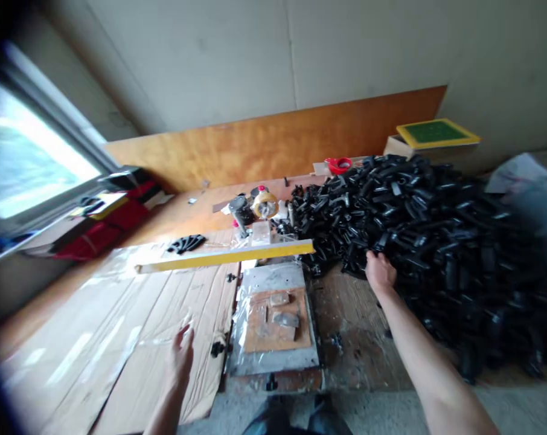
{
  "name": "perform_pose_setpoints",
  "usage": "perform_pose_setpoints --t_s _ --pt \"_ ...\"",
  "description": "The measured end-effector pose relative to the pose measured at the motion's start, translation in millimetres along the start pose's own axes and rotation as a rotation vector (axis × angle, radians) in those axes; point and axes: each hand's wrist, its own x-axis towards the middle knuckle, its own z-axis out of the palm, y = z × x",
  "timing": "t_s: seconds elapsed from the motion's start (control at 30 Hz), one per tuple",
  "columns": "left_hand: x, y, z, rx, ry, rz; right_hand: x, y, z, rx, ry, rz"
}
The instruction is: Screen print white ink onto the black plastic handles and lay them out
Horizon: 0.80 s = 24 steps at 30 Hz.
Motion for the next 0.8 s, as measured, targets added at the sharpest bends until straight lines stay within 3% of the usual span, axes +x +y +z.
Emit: perform_pose_setpoints --t_s 0.1,0.17,0.23,0.33,0.4,0.47,0.6,0.7,0.8 --pt "-8 -3 -10.6 -0.045 -0.012 -0.066 -23 0 11 0.155 0.117 -0.083" --pt "-9 1 -13.2 -0.050 -0.018 -0.071 -47 -16 16 0.386 0.127 -0.203" --pt "-7 18 -10.6 -0.080 -0.041 -0.055 -75 -50 17 0.667 0.059 -0.330" --pt "1 70 0.3 -0.208 -0.107 -0.001 -111 -117 18 0.928 -0.081 -0.518" --pt "9 115 6.6 -0.317 -0.142 0.071 -128 -155 23 0.929 -0.115 -0.655" --pt "15 160 7.7 -0.454 -0.175 0.148 -138 -178 30 0.830 -0.119 -0.781" --pt "20 232 -2.5 -0.708 -0.203 0.259 -147 -185 40 0.542 -0.077 -0.932" --pt "19 260 -8.5 -0.726 -0.249 0.332 -155 -184 36 0.407 -0.071 -0.971" --pt "15 266 -11.7 -0.702 -0.285 0.330 -163 -185 29 0.351 -0.054 -0.958"
